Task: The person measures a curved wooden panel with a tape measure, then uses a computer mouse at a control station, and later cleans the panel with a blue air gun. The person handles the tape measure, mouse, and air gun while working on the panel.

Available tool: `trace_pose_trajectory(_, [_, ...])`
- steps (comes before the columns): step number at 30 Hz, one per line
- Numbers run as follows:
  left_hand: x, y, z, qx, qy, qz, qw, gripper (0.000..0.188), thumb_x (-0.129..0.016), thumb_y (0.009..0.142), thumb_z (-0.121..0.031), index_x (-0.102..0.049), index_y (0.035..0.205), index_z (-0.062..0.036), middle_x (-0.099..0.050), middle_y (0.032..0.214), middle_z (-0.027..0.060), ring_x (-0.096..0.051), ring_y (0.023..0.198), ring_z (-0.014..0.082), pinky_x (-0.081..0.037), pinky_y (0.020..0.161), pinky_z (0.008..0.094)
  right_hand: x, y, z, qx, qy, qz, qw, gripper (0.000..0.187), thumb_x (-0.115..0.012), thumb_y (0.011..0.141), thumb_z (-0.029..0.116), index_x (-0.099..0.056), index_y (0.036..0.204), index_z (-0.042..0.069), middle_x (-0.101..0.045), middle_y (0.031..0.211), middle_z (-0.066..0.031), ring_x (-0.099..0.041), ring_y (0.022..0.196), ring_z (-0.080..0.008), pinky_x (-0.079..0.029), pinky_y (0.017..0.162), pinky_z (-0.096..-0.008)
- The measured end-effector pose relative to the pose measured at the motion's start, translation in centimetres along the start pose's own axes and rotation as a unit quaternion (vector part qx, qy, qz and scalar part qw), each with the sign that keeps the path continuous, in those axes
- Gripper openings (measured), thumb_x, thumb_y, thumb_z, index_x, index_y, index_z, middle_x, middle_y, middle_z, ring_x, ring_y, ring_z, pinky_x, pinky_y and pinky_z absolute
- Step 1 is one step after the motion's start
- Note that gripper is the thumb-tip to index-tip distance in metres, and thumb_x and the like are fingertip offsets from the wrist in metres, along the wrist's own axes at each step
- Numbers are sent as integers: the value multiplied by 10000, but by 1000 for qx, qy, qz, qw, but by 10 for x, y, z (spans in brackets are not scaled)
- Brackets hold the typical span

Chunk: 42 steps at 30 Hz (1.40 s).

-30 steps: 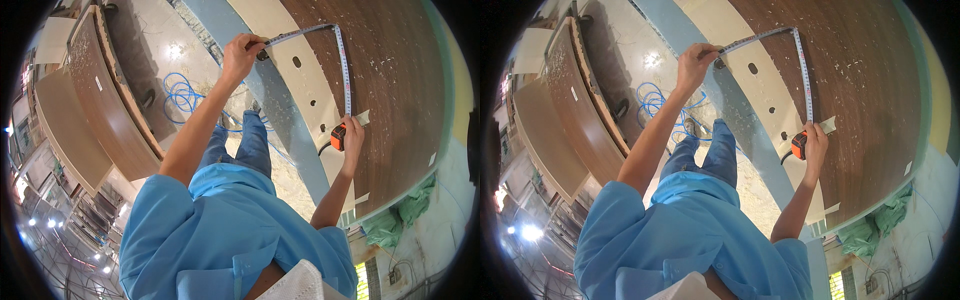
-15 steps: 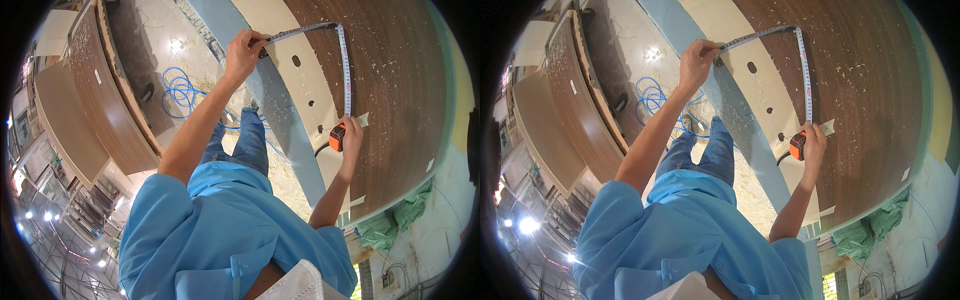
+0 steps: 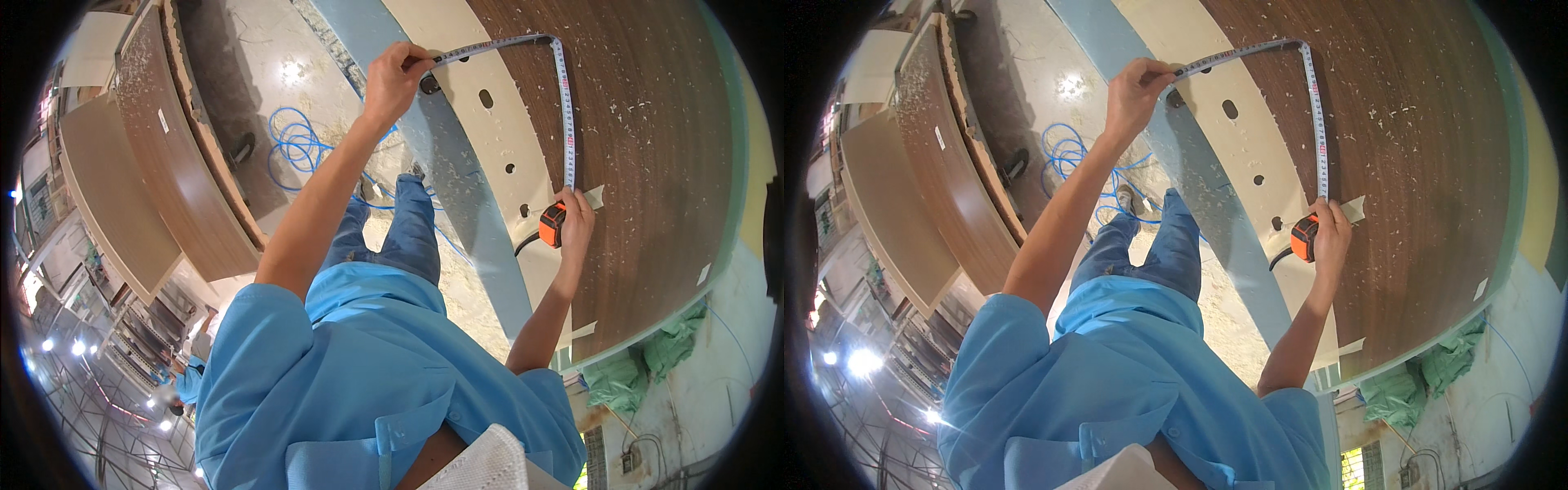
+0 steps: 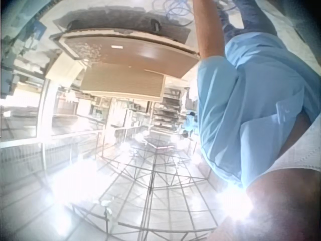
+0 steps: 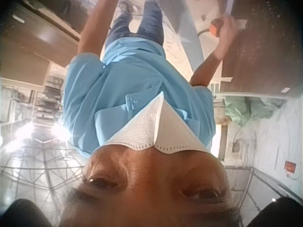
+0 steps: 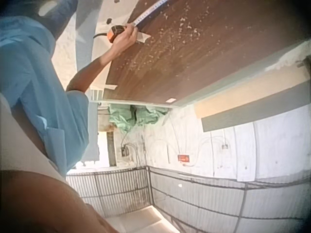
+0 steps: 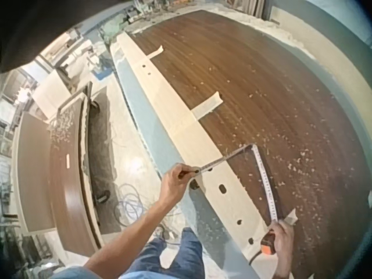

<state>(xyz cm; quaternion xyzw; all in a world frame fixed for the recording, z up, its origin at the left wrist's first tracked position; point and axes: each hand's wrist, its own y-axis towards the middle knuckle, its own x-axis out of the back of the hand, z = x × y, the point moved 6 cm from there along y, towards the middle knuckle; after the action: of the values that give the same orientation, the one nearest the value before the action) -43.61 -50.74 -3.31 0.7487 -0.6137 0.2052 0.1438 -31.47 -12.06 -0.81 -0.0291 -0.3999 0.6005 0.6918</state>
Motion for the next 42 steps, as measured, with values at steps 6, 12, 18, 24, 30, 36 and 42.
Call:
trace_pose_trajectory(6, [1, 1, -2, -8, -5, 4, 1000, 123, -736, 866, -68, -702, 954, 10, -730, 871, 119, -715, 787, 187, -545, 707, 309, 1, 2, -3, -7, 12, 5, 1000, 306, -572, 952, 245, -626, 806, -19, -511, 667, -65, -476, 621, -137, -400, 623, -293])
trace_pose_trajectory(12, [1, 2, -3, 1, 3, 9, 1000, 121, -735, 873, -77, -707, 951, 11, -745, 872, 117, -718, 790, 175, -542, 706, 300, 0, 1, -4, -16, 23, 9, 1000, 292, -572, 949, 232, -620, 799, -15, -499, 669, -58, -469, 617, -132, -395, 618, -291])
trace_pose_trajectory(18, [1, -1, -5, -4, 14, 20, 1000, 130, -735, 866, -73, -706, 955, 18, -743, 871, 123, -718, 786, 186, -544, 708, 308, 1, 2, -1, -6, 12, 7, 1000, 285, -570, 951, 220, -615, 797, -15, -494, 673, -50, -461, 616, -123, -389, 608, -287])
trace_pose_trajectory(24, [1, -1, -4, 1, 0, -1, 1000, 128, -733, 865, -69, -707, 956, 18, -736, 872, 127, -717, 782, 188, -544, 711, 310, 1, 3, -1, -2, 16, 14, 1000, 287, -570, 954, 223, -617, 797, -13, -494, 669, -43, -455, 614, -115, -385, 602, -284])
trace_pose_trajectory(30, [2, 3, -3, -7, -2, 20, 1000, 122, -735, 864, -70, -708, 953, 9, -733, 875, 116, -715, 784, 184, -544, 714, 310, 0, 2, -1, -27, 37, 11, 999, 285, -571, 952, 221, -619, 790, -8, -489, 656, -37, -450, 606, -107, -376, 589, -281])
trace_pose_trajectory(36, [0, -1, -5, -4, 6, 19, 1000, 120, -737, 862, -72, -701, 942, 10, -730, 874, 118, -717, 787, 189, -545, 712, 317, 1, 2, 0, -11, 24, 11, 1000, 295, -571, 954, 224, -620, 786, -13, -489, 655, -45, -455, 605, -114, -379, 592, -286])
trace_pose_trajectory(42, [0, -2, -9, -3, 20, 13, 1000, 109, -733, 864, -65, -691, 924, 16, -727, 877, 136, -721, 790, 210, -545, 708, 324, 1, 2, 0, -2, 3, 1, 1000, 301, -570, 958, 230, -621, 795, -18, -508, 660, -61, -468, 615, -129, -395, 612, -301])
